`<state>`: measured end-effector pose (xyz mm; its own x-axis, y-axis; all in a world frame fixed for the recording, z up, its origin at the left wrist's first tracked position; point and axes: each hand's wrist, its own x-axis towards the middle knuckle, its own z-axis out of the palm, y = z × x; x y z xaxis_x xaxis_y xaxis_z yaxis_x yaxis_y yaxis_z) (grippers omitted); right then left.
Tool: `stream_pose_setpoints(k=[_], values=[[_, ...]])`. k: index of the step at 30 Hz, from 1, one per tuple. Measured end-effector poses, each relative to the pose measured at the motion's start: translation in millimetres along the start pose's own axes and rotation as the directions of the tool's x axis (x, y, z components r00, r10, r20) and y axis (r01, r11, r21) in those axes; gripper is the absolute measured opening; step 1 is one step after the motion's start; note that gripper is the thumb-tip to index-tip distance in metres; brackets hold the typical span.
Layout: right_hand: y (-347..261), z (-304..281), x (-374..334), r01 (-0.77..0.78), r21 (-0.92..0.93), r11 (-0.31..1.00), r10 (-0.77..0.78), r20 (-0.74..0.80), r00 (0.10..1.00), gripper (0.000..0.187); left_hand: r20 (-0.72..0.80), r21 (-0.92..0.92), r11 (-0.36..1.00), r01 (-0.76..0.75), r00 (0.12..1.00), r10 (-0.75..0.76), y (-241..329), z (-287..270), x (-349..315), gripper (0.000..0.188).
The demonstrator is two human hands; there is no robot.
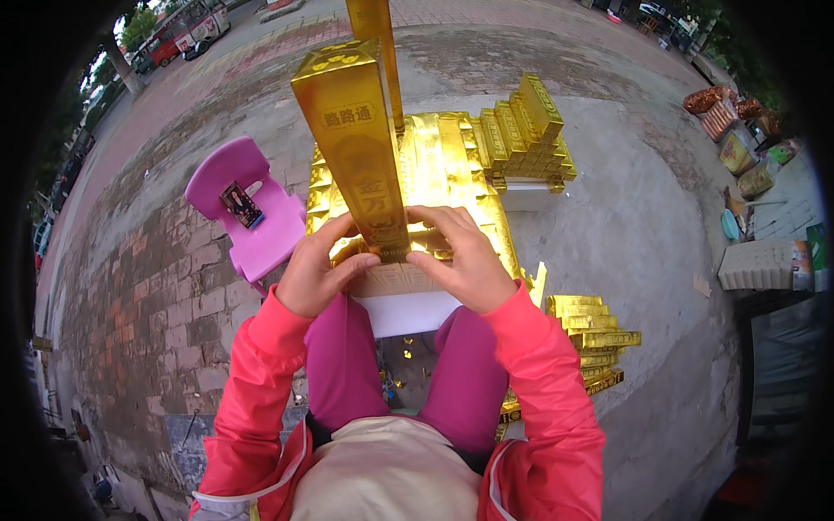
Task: The person assembles a structure using gold-colored paper ingots. They apply hot glue to the ends of the ingots and attach them to a base, then fold and cut additional ingots to fit the assembly.
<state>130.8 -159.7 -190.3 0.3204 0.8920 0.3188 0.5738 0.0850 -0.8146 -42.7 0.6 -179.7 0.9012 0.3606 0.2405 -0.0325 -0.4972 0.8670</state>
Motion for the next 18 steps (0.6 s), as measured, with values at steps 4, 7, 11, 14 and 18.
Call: stream_pose_setpoints(k=[4, 7, 11, 14, 18], values=[[3.7, -0.1, -1.0, 0.038, -0.019, 0.999, -0.038, -0.014, 0.999, 0.049, -0.009, -0.016, 0.999, 0.032, 0.999, -0.032, -7.2, 2.2, -1.2, 0.064], [3.6, 0.9, -1.5, 0.025, 0.000, 1.000, -0.025, -0.031, 0.999, 0.048, 0.000, -0.075, 0.993, 0.089, 0.996, -0.089, -10.0, 3.6, -0.8, 0.065], [3.1, 0.5, -2.4, 0.023, 0.003, 1.000, -0.023, -0.053, 0.998, 0.049, 0.004, -0.128, 0.985, 0.119, 0.993, -0.119, -11.0, 5.0, 0.9, 0.065], [3.7, -0.3, -2.4, 0.025, 0.004, 1.000, -0.025, -0.050, 0.998, 0.048, 0.003, -0.105, 0.989, 0.102, 0.995, -0.102, -10.3, 4.8, 1.8, 0.064], [4.9, -1.8, -3.0, 0.050, -0.025, 0.998, -0.051, -0.042, 0.998, 0.048, 0.009, -0.178, 0.975, 0.136, 0.991, -0.136, -8.6, 5.8, 1.2, 0.064]])
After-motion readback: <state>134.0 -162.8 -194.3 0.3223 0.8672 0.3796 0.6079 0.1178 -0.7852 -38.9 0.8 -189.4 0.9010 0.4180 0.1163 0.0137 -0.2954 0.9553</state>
